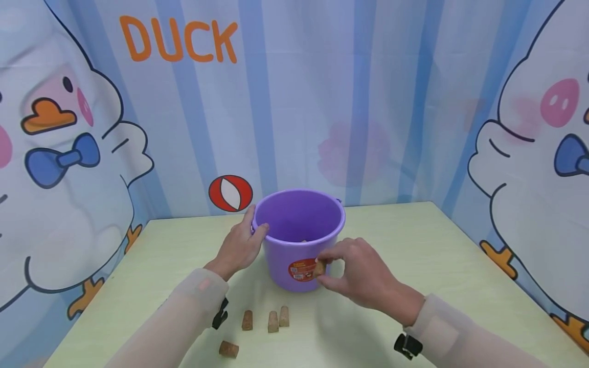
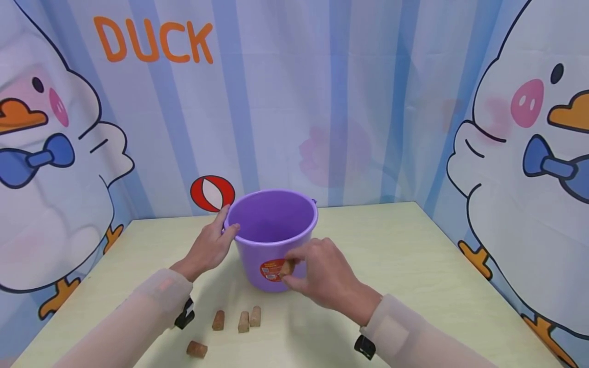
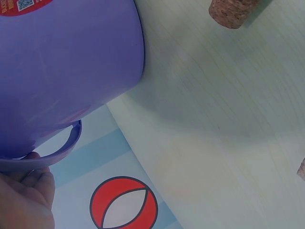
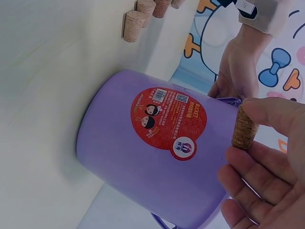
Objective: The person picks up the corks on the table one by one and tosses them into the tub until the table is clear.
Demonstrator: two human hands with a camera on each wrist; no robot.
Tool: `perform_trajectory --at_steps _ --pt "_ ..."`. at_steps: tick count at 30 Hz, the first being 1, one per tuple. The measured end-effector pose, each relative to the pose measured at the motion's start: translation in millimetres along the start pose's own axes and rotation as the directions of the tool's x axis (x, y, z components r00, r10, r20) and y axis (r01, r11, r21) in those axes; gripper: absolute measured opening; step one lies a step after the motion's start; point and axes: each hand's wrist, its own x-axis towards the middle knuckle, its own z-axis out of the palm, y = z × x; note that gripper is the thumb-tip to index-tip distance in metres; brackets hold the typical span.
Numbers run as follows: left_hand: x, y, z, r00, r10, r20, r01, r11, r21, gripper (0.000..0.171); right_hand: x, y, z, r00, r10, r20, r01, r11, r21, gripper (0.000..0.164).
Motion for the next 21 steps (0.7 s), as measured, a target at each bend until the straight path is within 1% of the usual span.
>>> perform_trajectory --at_steps 14,21 --pt "0.2 0.7 0.5 1.000 -0.009 -0.002 0.009 1.000 0.010 0.076 5.4 -0.9 -5.7 0.997 -0.015 -0.072 0.016 1.000 0.011 0.022" --pt "0.3 0.0 0.4 1.000 -0.011 0.000 0.011 1.000 0.011 0.077 8.9 -1.2 -7.8 0.992 0.002 -0.123 -0.002 1.000 0.003 0.022"
